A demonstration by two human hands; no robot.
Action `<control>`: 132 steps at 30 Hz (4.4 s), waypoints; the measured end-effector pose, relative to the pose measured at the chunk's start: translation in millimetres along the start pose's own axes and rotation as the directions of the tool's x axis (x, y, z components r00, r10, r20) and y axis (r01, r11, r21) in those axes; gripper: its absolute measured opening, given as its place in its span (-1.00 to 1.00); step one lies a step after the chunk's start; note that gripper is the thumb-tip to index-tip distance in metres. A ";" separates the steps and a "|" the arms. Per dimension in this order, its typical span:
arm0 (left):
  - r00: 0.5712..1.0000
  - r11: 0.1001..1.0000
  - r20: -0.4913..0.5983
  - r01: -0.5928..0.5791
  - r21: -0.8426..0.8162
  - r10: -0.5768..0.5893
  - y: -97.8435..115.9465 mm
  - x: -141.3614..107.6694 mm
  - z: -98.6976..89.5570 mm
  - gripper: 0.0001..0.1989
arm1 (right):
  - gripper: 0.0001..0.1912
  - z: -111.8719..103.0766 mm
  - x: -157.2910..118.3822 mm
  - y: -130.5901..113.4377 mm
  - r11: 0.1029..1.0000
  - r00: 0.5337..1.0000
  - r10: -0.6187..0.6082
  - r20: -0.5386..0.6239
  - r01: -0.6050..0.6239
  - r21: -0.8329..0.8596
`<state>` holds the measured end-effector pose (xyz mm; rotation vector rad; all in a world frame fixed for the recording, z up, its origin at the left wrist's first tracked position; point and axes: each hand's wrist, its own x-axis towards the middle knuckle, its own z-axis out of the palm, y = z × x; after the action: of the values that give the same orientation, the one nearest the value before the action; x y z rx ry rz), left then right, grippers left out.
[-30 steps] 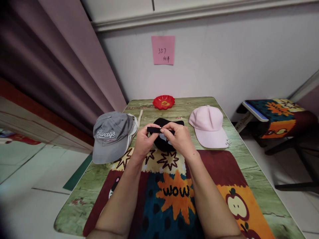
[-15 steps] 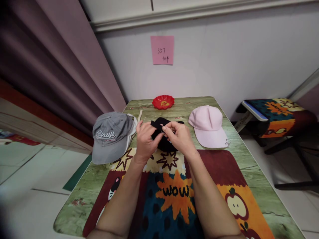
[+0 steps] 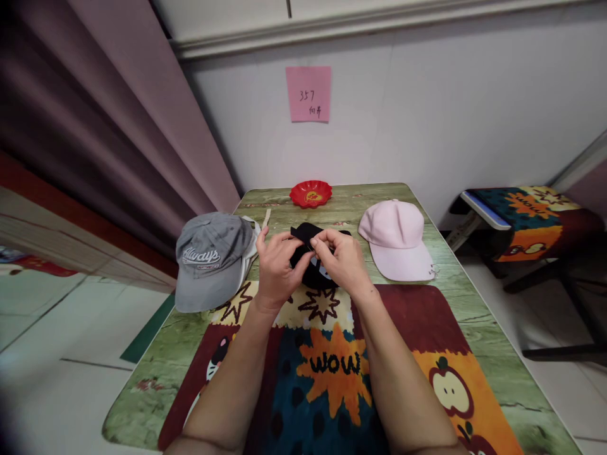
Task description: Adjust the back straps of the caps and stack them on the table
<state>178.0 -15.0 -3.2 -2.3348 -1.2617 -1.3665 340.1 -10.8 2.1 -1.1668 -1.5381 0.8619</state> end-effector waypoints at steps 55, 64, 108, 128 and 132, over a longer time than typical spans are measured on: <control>0.852 0.609 0.187 0.488 -0.626 -0.490 -12.3 -1.0 12.2 -0.73 | -0.59 -3.4 0.1 -3.1 0.969 0.984 0.174 -0.032 -0.165 0.183; 0.837 0.583 0.208 0.509 -0.633 -0.505 -11.9 -1.1 11.5 -0.71 | -0.63 -2.3 0.3 -4.1 0.945 0.979 0.203 0.027 -0.203 0.257; 0.920 0.760 0.318 0.372 -0.533 -0.228 -14.5 5.1 -8.0 -0.77 | -0.67 -6.7 -0.3 -1.9 1.000 0.994 0.028 0.105 -0.028 0.006; 0.904 0.682 0.208 0.419 -0.600 -0.372 -16.6 5.0 -9.3 -0.84 | -0.72 -9.2 -2.4 -8.4 0.996 0.995 -0.057 0.079 0.062 -0.067; 0.887 0.662 0.220 0.452 -0.598 -0.407 -22.9 4.3 -11.3 -0.82 | -0.74 -9.6 -2.6 -7.5 0.998 0.993 -0.038 0.111 0.044 -0.047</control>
<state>155.0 -3.7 0.6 -2.5964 -1.6573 -2.1883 347.5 -15.6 10.8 -1.1354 -1.6756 0.8772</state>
